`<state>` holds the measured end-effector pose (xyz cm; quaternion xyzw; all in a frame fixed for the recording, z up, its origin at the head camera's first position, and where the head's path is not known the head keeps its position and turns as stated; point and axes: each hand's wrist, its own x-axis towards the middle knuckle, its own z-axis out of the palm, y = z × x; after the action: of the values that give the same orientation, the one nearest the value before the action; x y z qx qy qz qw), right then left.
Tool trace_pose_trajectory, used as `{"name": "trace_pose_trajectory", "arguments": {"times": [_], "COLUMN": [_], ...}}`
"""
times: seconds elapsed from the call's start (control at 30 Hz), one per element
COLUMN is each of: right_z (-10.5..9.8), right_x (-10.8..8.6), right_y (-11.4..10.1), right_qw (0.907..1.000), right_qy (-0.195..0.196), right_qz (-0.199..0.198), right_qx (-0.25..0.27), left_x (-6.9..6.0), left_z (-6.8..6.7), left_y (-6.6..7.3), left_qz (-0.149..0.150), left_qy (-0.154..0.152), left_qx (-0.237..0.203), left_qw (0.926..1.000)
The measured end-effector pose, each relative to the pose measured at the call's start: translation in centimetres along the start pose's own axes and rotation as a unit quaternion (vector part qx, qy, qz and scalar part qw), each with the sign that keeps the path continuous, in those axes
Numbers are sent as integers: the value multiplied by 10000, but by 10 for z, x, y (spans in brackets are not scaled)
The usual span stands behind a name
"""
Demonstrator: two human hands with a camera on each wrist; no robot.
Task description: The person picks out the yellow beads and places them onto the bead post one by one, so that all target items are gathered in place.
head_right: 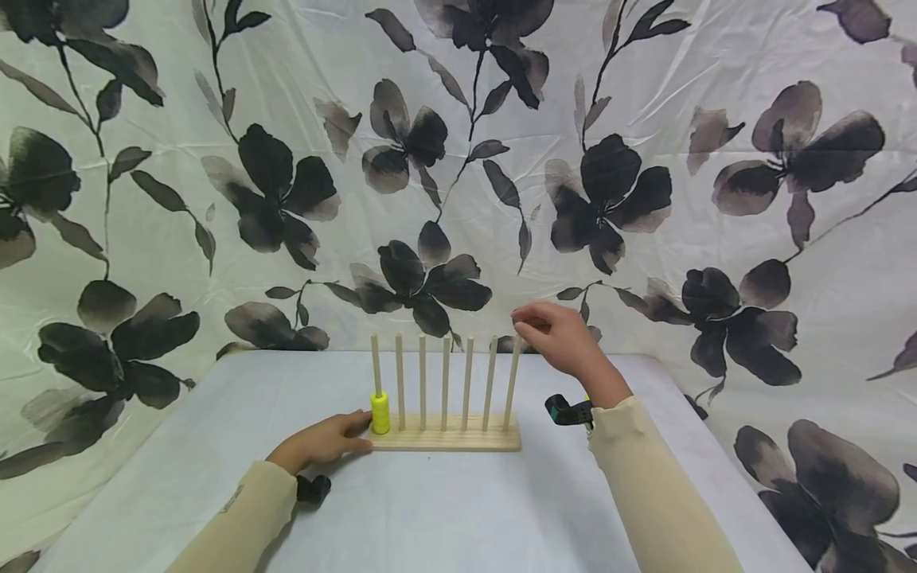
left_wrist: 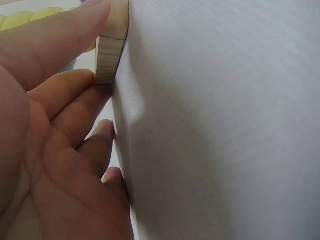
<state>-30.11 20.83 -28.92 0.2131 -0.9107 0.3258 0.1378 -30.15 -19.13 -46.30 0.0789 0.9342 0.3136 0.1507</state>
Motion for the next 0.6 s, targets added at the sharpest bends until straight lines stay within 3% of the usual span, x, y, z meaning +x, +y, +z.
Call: {"name": "trace_pose_trajectory", "arguments": {"times": [0.6], "right_z": [-13], "right_x": [-33], "right_y": [49], "right_qw": [9960], "right_qy": [-194], "right_qz": [802], "right_qx": [-342], "left_x": [1], "left_z": [0], "left_y": [-2], "left_qz": [-16], "left_qy": [3], "left_qx": [-25], "left_qw": [10000]}}
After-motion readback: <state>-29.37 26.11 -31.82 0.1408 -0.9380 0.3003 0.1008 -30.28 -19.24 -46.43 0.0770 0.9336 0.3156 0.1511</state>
